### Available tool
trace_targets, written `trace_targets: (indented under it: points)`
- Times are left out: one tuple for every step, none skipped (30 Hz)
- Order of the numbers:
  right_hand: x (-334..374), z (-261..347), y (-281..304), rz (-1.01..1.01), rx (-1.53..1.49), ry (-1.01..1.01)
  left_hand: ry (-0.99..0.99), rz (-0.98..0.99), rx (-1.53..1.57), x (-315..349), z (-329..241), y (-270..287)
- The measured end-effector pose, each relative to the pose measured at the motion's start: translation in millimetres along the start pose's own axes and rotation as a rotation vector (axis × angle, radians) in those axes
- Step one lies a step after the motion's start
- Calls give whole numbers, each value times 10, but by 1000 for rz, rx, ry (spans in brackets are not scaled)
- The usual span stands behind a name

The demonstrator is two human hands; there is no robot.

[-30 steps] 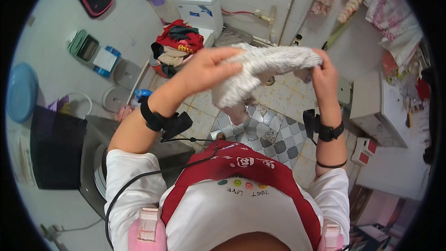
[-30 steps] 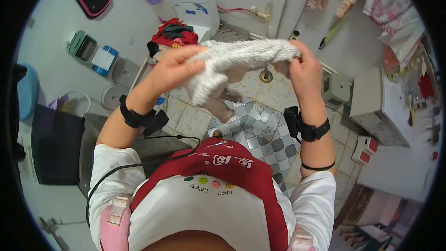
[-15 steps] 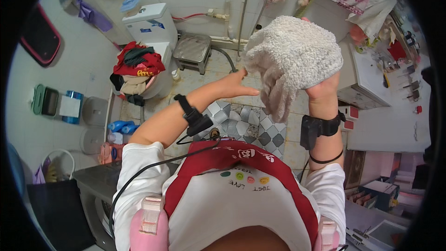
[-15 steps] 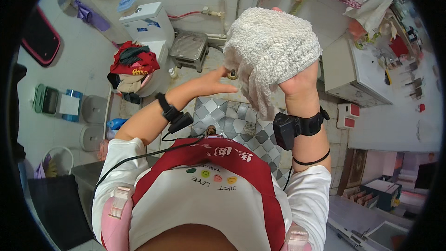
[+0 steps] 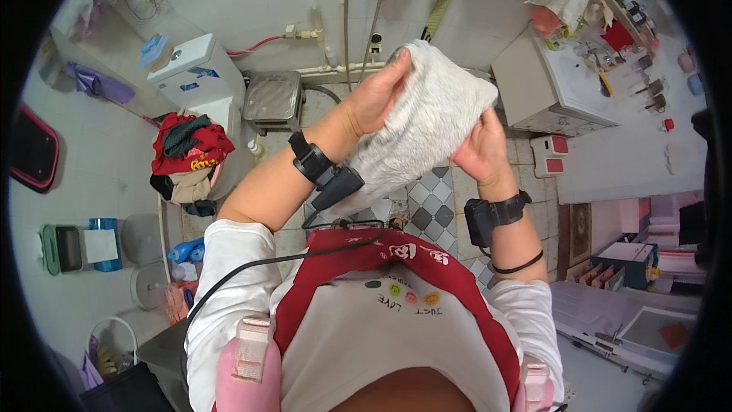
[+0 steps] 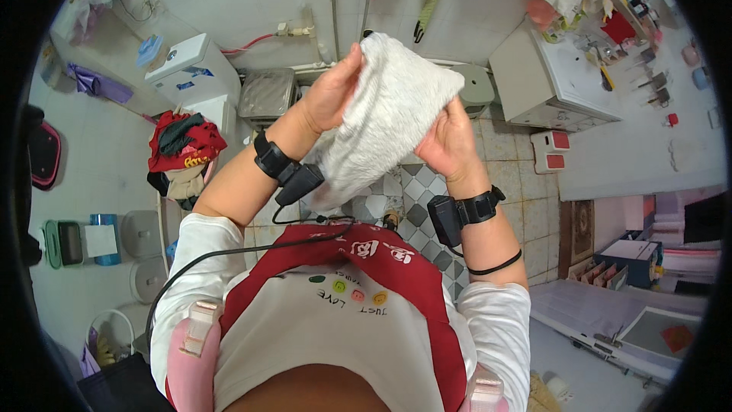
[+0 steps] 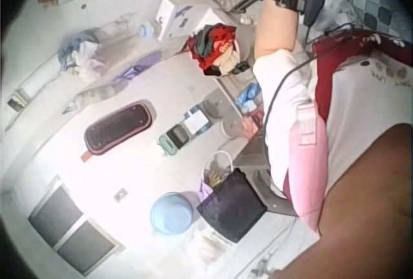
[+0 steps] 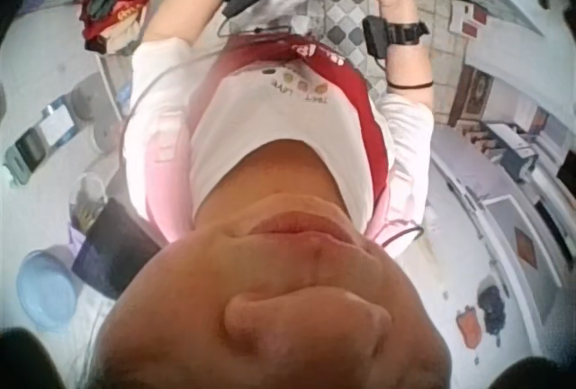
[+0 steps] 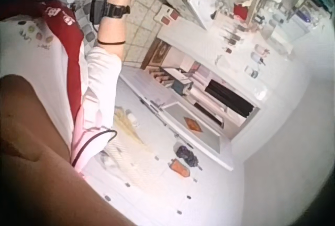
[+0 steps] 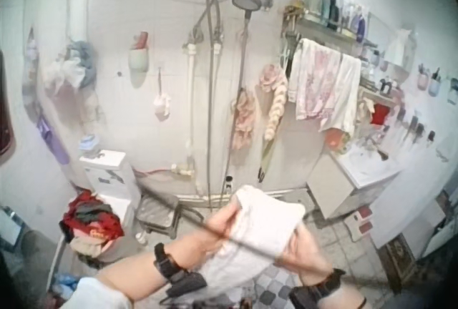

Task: The person removes several small garments from a top-loading washing machine, carries them to a drying rack, and hangs them on hangers. The person also briefly handles a pink baby bottle and places it on a counter.

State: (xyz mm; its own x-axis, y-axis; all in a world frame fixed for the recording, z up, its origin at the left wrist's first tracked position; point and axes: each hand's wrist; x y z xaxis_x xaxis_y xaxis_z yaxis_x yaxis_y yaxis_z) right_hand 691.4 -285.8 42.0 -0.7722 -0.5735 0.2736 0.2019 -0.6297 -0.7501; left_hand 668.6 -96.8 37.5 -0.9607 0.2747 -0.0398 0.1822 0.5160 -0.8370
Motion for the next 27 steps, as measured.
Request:
trace_targets:
  points:
    - [13, 34, 23, 154, -99, -64, 25, -74, -15, 1, -37, -28]
    - [21, 106, 37, 133, -33, -41, -43, -96, -192, 9, -55, -62]
    - [25, 212, 42, 177, 12, -19, -119, -192, -386, 16, -66, -101]
    - [36, 314, 44, 258, 7, -10, -197, -248, -565, 33, -66, -145]
    - [50, 405, 53, 303, -69, 0, -205, -262, -704, 11, -81, -194]
    - [50, 474, 66, 168, -7, 85, -233, -283, -764, 7, -85, -243]
    - [46, 561, 93, 105, 27, 139, -248, -311, -825, -33, -101, -295]
    - [41, 656, 129, 43, 59, 192, -289, -316, -861, -71, -117, -349]
    - [51, 744, 172, 64, -20, 143, -231, -342, -691, -120, -136, -405]
    - [54, 823, 210, 130, -50, 104, -248, -344, -623, -154, -156, -462]
    - [66, 894, 238, 112, -54, 80, -265, -349, -549, -171, -173, -521]
    - [85, 944, 251, 35, -52, 66, -271, -382, -475, -176, -191, -585]
    - [131, 990, 251, 75, -89, 64, -276, -346, -433, -148, -199, -655]
    - [204, 1036, 238, 94, -102, 117, -298, -301, -399, -115, -206, -733]
    - [299, 1076, 212, 51, -105, 181, -307, -276, -362, -59, -215, -821]
    - [411, 1115, 176, 80, -150, 217, -285, -331, -330, 4, -229, -921]
    - [578, 1150, 141, 30, 49, 424, -362, -167, -288, 81, -256, -1030]
    - [793, 1206, 108, 52, 208, 603, -436, -88, -211, 134, -255, -1157]
    - [947, 1283, 81, 79, 388, 805, -497, -100, -245, 179, -268, -1294]
    - [1089, 1389, 65, 48, 655, 978, -548, -28, -247, 234, -267, -1435]
    - [1202, 1491, 51, 204, 893, 1193, -537, 13, -190, 312, -254, -1571]
    - [1296, 1570, 36, 277, 1089, 1362, -556, 46, -181, 395, -239, -1686]
    - [1347, 1647, 28, 335, 1205, 1439, -593, 57, -228, 489, -215, -1793]
    - [1377, 1716, 19, 386, 1287, 1496, -625, 73, -267, 552, -199, -1868]
    - [1393, 1776, 4, 421, 1351, 1547, -653, 82, -309, 610, -179, -1929]
    - [1396, 1831, -14, 443, 1382, 1583, -680, 86, -352, 662, -167, -1969]
    - [1401, 1871, -35, 462, 1404, 1610, -703, 84, -394, 709, -146, -1993]
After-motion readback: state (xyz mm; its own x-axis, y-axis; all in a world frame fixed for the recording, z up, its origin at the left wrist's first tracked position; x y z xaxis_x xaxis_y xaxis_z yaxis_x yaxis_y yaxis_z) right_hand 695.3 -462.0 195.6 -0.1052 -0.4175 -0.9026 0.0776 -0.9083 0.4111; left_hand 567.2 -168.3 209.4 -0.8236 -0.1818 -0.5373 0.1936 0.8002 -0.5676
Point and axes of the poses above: each hand's wrist, its own x-axis away from the middle knuckle, its own y-axis out of the back of the hand, z = x × y, and after that the axes turned 7 degrees about -z, right-handed
